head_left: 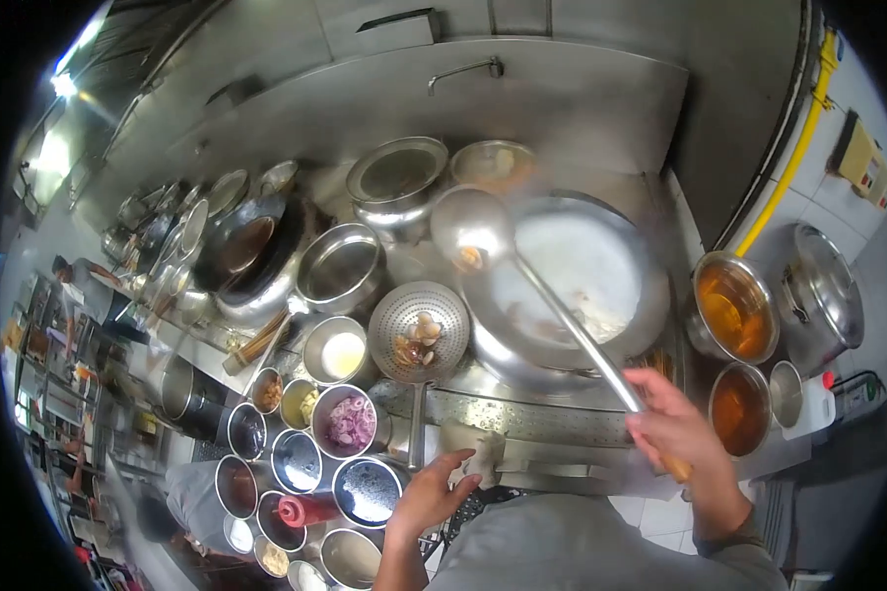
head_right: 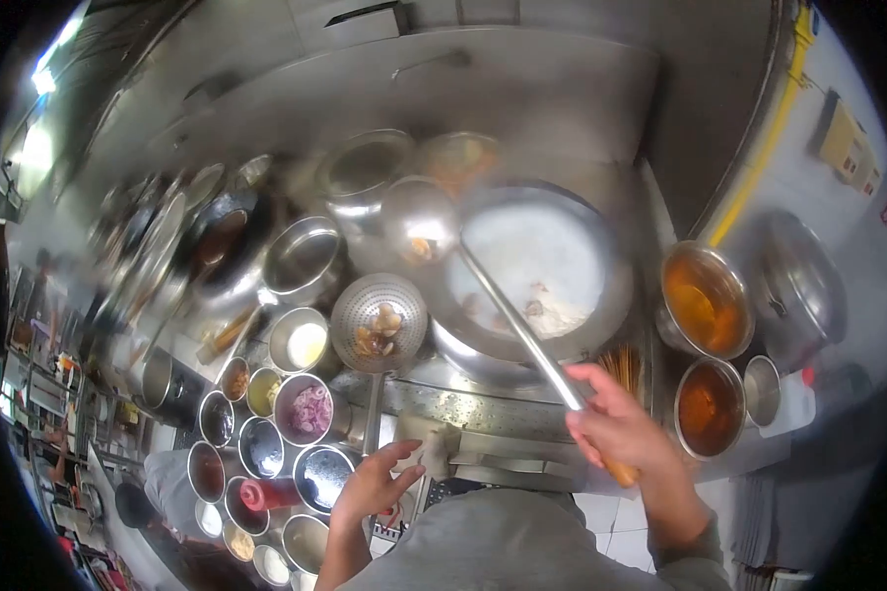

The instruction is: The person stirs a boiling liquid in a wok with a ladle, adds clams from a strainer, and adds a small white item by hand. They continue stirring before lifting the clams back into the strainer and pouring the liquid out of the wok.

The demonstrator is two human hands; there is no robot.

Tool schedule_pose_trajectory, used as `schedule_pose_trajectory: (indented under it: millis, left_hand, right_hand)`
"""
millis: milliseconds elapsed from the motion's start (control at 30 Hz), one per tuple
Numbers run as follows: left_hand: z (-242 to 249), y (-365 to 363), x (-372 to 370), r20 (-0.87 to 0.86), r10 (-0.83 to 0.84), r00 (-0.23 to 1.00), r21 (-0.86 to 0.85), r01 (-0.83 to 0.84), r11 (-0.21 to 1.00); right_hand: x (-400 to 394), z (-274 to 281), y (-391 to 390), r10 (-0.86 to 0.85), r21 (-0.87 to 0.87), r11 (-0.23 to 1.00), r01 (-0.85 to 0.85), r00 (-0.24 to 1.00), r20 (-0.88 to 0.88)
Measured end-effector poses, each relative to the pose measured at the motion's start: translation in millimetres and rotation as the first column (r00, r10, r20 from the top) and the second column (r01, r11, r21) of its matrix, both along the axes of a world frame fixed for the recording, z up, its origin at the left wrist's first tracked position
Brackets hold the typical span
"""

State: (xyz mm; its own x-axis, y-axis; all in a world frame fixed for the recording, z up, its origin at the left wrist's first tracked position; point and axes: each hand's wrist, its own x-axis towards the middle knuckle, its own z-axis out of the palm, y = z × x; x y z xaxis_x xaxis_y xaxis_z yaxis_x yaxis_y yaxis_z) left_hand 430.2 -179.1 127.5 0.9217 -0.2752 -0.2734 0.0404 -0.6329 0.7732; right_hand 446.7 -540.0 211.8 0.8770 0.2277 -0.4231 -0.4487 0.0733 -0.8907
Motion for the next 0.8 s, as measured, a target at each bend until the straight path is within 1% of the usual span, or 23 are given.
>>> schedule_pose_trajectory:
  millis: [33,67,133,200,300,367,467,500,600,733,767,800]
  left_hand:
    - [-4.1,3.9,-2.2,0.026,-0.002,1.000,-0.006,0.003,1.000]
    - [-6.9,8.1,-5.0,0.052,-0.005,0.999,-0.011,0.006,1.000]
    - [-1.1,15.6,-11.5,0.045,0.033,0.998,0.005,-0.034,0.999]
    - [-0.3,23.3,-15.8,0.010,0.079,0.997,-0.002,-0.079,0.997]
    - [-7.7,35.9,-24.8,-0.053,0.115,0.992,-0.021,-0.116,0.993]
    - [-12.3,41.5,-24.7,-0.020,0.088,0.996,-0.018,-0.088,0.996]
    - [-12.6,47.3,-24.0,0.062,0.065,0.996,0.001,-0.065,0.998]
    - [-13.9,48.8,-22.3,0.068,0.054,0.996,-0.002,-0.054,0.999]
    - [-18.2,50.5,-15.7,0.076,0.017,0.997,-0.021,-0.015,1.000]
    - [-12.3,50.0,-6.3,0.052,-0.017,0.999,-0.048,0.019,0.999]
    - [-9.2,49.4,-4.9,0.046,-0.020,0.999,-0.052,0.023,0.998]
    - [-7.4,49.1,-3.9,0.038,-0.022,0.999,-0.043,0.023,0.999]
  right_hand:
    - [6.8,-6.5,11.1,-0.006,-0.092,0.996,0.013,0.997,0.078]
    - [13.2,-12.7,14.5,-0.044,-0.130,0.990,0.057,0.994,0.104]
    - [28.7,-19.3,16.1,-0.114,-0.203,0.968,0.147,0.980,0.164]
    - [43.0,-27.4,-1.3,-0.152,-0.235,0.954,0.189,0.974,0.169]
    - [55.5,-28.8,-10.0,-0.174,-0.378,0.894,0.242,0.963,0.205]
    - [53.2,-24.9,-15.6,-0.189,-0.446,0.851,0.277,0.954,0.232]
    - [27.5,2.7,-21.2,-0.119,-0.458,0.876,0.148,0.989,0.093]
    - [17.9,7.0,-20.0,-0.124,-0.470,0.872,0.135,0.991,0.053]
    - [-0.7,15.7,-11.8,-0.023,-0.509,0.861,-0.010,0.998,-0.057]
    - [-15.0,35.9,1.5,0.058,-0.557,0.822,-0.121,0.990,-0.130]
    - [-20.4,38.0,-0.9,0.077,-0.530,0.838,-0.129,0.990,-0.119]
    - [-24.8,40.7,-4.1,0.029,-0.439,0.894,-0.090,0.989,-0.143]
